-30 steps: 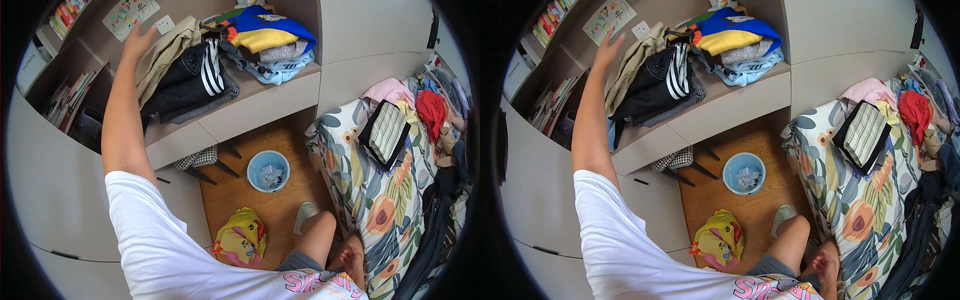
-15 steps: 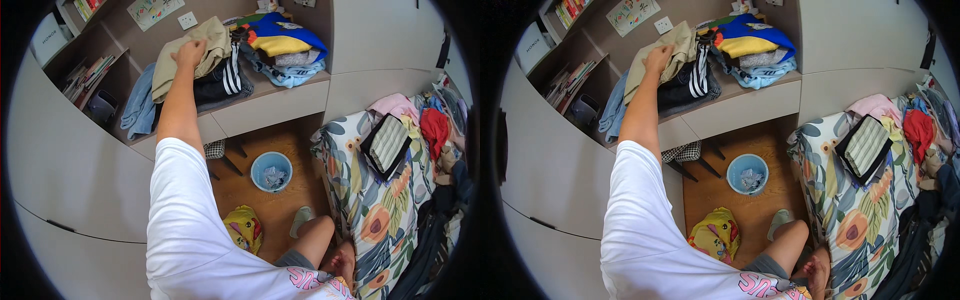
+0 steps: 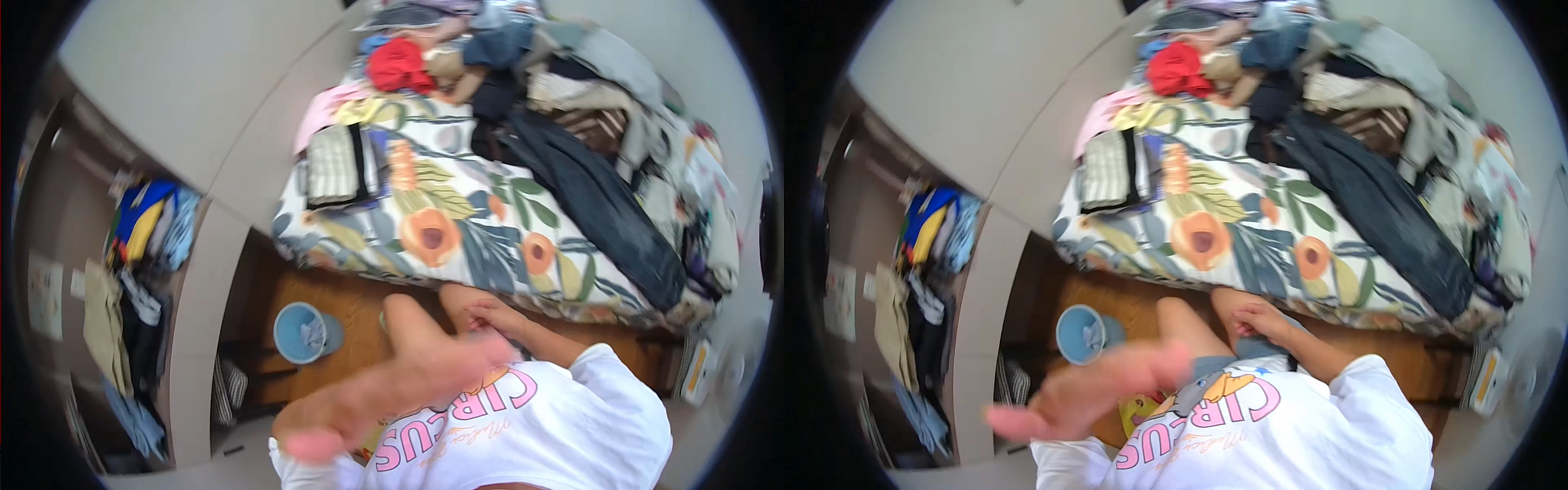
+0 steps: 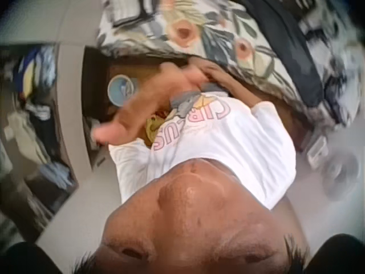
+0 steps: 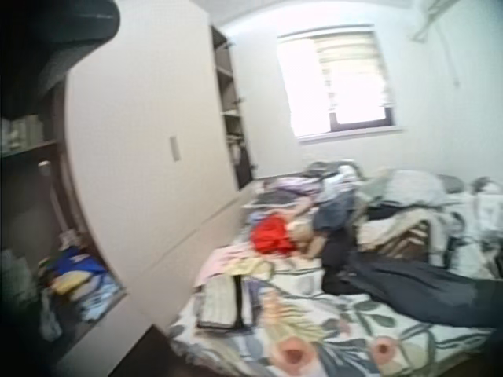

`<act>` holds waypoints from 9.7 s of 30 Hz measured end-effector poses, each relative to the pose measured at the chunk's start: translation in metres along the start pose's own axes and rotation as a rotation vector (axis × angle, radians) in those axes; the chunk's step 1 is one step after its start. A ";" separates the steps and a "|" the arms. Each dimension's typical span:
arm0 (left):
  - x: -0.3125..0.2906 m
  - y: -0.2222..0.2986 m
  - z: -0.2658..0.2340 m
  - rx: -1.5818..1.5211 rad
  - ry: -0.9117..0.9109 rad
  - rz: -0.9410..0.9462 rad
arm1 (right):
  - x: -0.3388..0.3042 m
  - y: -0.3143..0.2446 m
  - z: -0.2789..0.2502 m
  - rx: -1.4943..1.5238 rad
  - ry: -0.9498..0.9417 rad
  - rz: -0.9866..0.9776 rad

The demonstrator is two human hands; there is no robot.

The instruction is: The person is folding various items of clothing including t-shirts, pants, and a hoodie on a bed.

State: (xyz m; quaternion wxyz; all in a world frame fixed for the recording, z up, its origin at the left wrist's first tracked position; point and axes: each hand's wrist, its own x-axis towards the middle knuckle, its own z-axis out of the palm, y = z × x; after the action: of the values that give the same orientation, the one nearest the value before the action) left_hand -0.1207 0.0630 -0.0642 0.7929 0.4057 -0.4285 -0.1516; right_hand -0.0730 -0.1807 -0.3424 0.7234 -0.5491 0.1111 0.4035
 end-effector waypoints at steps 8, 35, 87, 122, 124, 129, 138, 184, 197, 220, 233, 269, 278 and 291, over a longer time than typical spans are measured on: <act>0.114 -0.053 0.118 -0.473 -0.388 0.255 | -0.047 0.020 -0.053 0.291 0.122 -0.079; 0.113 -0.208 0.028 -0.158 0.174 -0.510 | -0.098 -0.060 -0.308 -1.259 1.486 -0.653; 0.076 -0.317 0.030 -0.550 0.679 -0.641 | -0.192 -0.028 -0.151 0.188 0.664 -0.697; 0.130 -0.343 -0.003 0.157 0.493 -1.091 | -0.178 -0.098 -0.167 -0.945 0.803 -0.030; 0.130 -0.345 -0.002 0.154 0.487 -1.106 | -0.178 -0.097 -0.170 -0.928 0.810 -0.042; 0.130 -0.345 0.000 0.076 0.507 -1.100 | -0.175 -0.084 -0.177 -0.822 0.841 -0.151; 0.082 -0.320 0.012 0.503 0.147 -0.711 | -0.209 -0.069 -0.150 -0.562 0.604 -0.701; -0.037 0.112 0.120 1.402 0.521 -0.386 | 0.116 -0.166 -0.100 -1.971 0.254 -0.812; -0.041 0.173 -0.013 1.632 0.670 -0.217 | -0.231 -0.296 -0.278 -1.181 1.092 -1.485; -0.082 -0.262 -0.224 1.288 1.083 -0.599 | -0.259 0.090 -0.472 0.608 1.377 -0.449; -0.061 -0.271 -0.199 0.124 1.371 -0.858 | -0.190 -0.068 -0.305 -0.845 1.535 -0.765; 0.069 -0.371 -0.104 0.948 0.828 -0.849 | -0.171 -0.033 -0.344 0.094 0.891 -0.315; 0.087 -0.346 -0.073 -0.525 0.751 -0.786 | -0.142 -0.125 -0.137 -0.832 0.747 -0.790; 0.053 -0.368 -0.083 -0.173 0.959 -0.857 | -0.032 -0.103 -0.199 -1.462 0.818 -0.915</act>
State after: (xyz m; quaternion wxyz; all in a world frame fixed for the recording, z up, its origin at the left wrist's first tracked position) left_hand 0.0165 -0.1553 -0.3444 0.7953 0.4981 0.1871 -0.2905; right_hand 0.0354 -0.3787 -0.3247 0.1940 -0.9541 -0.1500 -0.1722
